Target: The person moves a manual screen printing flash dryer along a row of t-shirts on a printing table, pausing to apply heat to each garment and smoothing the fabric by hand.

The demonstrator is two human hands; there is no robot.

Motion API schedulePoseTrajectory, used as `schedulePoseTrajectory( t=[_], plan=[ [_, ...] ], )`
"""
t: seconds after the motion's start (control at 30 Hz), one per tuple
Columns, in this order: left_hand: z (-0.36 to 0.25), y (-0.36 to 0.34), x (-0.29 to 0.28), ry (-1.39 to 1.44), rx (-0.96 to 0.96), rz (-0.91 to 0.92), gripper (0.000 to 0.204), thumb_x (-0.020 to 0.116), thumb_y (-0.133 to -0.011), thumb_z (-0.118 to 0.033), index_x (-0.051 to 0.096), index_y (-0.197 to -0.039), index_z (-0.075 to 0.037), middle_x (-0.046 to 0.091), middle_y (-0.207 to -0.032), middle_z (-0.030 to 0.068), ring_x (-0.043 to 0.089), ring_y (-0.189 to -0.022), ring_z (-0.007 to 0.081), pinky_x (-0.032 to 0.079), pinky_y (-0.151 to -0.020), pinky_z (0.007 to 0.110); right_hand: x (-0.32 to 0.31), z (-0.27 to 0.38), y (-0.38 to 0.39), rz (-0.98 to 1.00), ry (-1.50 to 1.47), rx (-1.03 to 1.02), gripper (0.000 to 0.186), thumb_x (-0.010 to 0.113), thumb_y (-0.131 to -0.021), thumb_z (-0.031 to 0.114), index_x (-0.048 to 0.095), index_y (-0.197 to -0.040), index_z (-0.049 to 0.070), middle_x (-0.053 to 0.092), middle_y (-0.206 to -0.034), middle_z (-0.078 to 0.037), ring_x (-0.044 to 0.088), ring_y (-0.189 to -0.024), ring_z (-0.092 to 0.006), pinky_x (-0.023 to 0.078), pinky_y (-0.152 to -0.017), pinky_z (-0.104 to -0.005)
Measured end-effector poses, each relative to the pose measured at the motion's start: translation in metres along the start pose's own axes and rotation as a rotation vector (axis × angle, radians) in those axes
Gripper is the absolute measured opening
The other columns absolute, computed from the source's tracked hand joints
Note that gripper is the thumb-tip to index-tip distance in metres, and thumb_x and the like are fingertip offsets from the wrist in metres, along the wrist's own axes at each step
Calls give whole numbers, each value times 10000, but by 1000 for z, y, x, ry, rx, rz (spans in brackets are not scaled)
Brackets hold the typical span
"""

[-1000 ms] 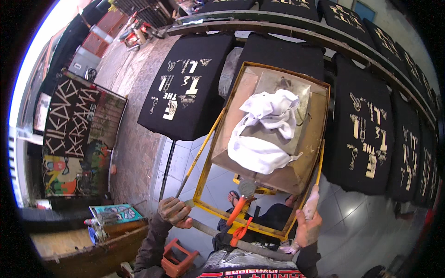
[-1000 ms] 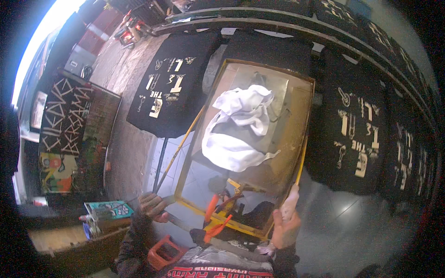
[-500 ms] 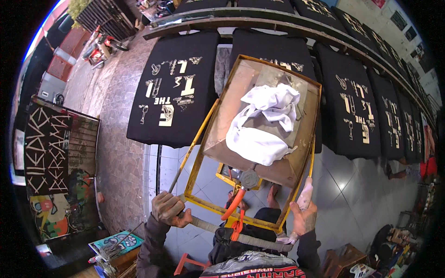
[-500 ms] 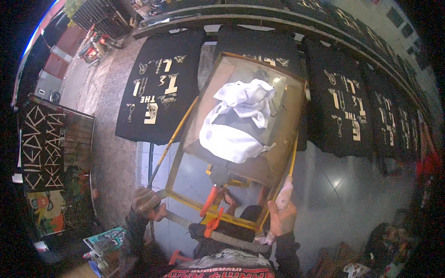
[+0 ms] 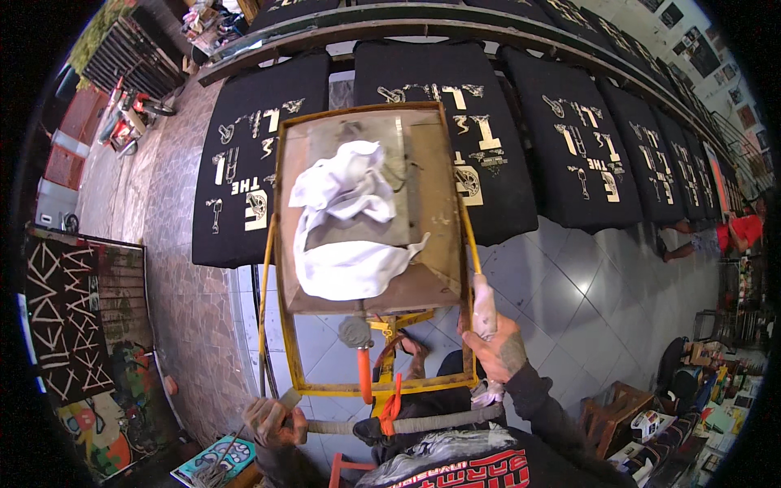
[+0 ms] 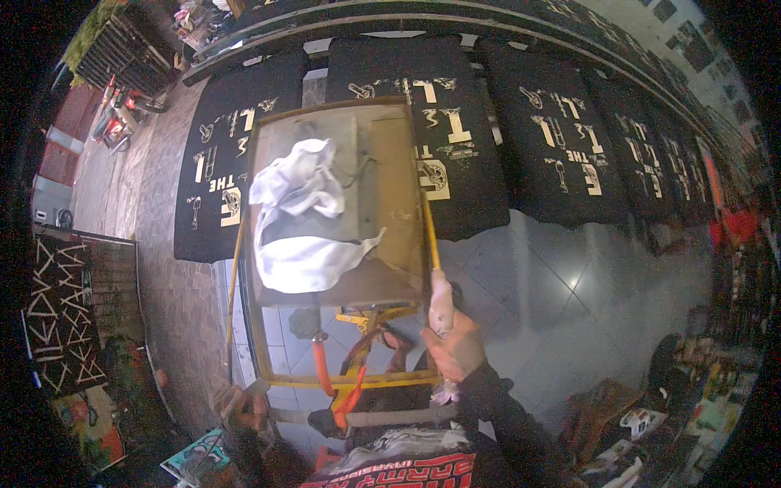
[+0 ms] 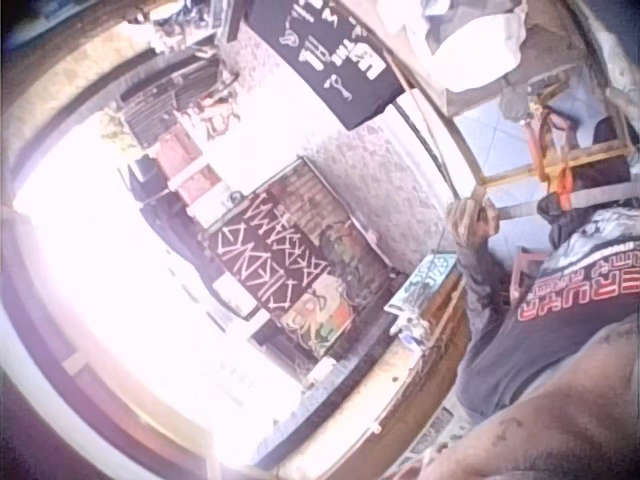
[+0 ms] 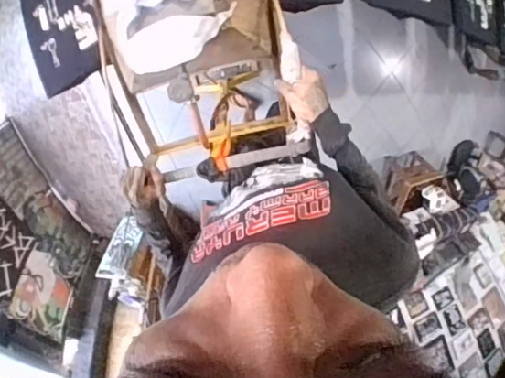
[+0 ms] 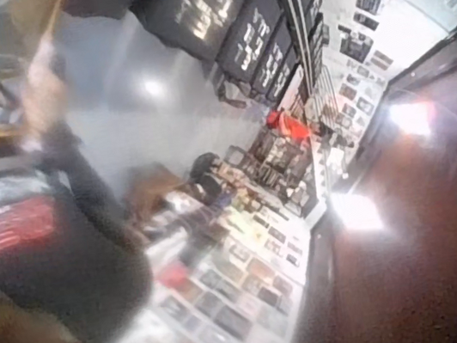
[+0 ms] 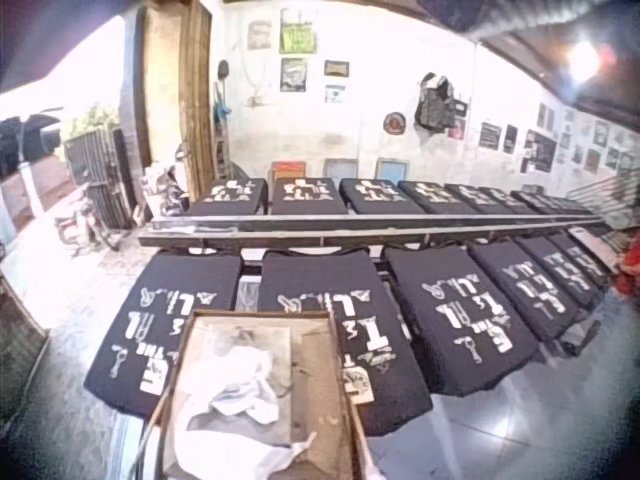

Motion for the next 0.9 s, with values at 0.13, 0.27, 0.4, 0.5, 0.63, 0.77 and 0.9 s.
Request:
schedulePoseTrajectory(
  t=[0.13,0.27,0.4,0.5,0.63,0.77,0.9],
  plan=[
    [-3,19,-19,-37,-209,91,285,620,-673,-125,360,-559,-108,341,-511,49,349,-439,234,280,-493,375,16,38,-11,99,138,-39,201,709,-807,140,610,-929,14,657,-800,-187,678,-765,-336,514,-695,-423],
    [3,43,-25,-130,-218,-23,257,606,-671,-116,379,-551,-105,345,-522,38,359,-456,225,277,-497,363,41,60,-32,197,162,-118,215,700,-809,141,611,-959,16,645,-809,-198,657,-761,-377,507,-689,-445],
    [13,55,-24,-168,-246,-93,249,603,-670,-114,385,-551,-105,346,-526,35,359,-457,222,276,-498,360,66,81,-59,229,221,-173,257,712,-796,171,622,-978,15,657,-849,-223,654,-785,-409,508,-716,-483],
    [23,56,-21,-178,-249,-133,243,601,-670,-113,390,-551,-104,348,-529,33,359,-459,219,275,-499,359,78,100,-84,250,224,-239,282,727,-788,196,628,-978,13,662,-850,-230,653,-792,-422,510,-719,-489],
    [39,54,-17,-159,-255,-144,235,599,-669,-111,396,-551,-104,349,-532,30,359,-461,216,274,-499,357,87,114,-109,276,301,-241,304,749,-787,209,631,-964,-7,667,-830,-226,663,-767,-375,516,-728,-444],
    [39,20,-20,-149,-262,-98,214,600,-666,-122,415,-559,-104,347,-536,23,364,-459,205,271,-498,352,88,126,-127,308,336,-230,329,771,-781,214,646,-976,-20,678,-814,-183,651,-732,-286,517,-733,-404],
    [42,5,-17,-119,-279,-103,221,601,-676,-127,409,-570,-102,339,-541,25,369,-459,209,271,-491,354,85,121,-139,296,324,-248,299,742,-785,227,644,-934,-12,673,-805,-210,667,-742,-359,525,-724,-439]
  ],
)
Point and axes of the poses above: each hand's wrist, its own y-axis away from the middle knuckle, its own x-axis out of the palm, z = x × y, the point moved 3 cm from there along -y, towards the middle knuckle
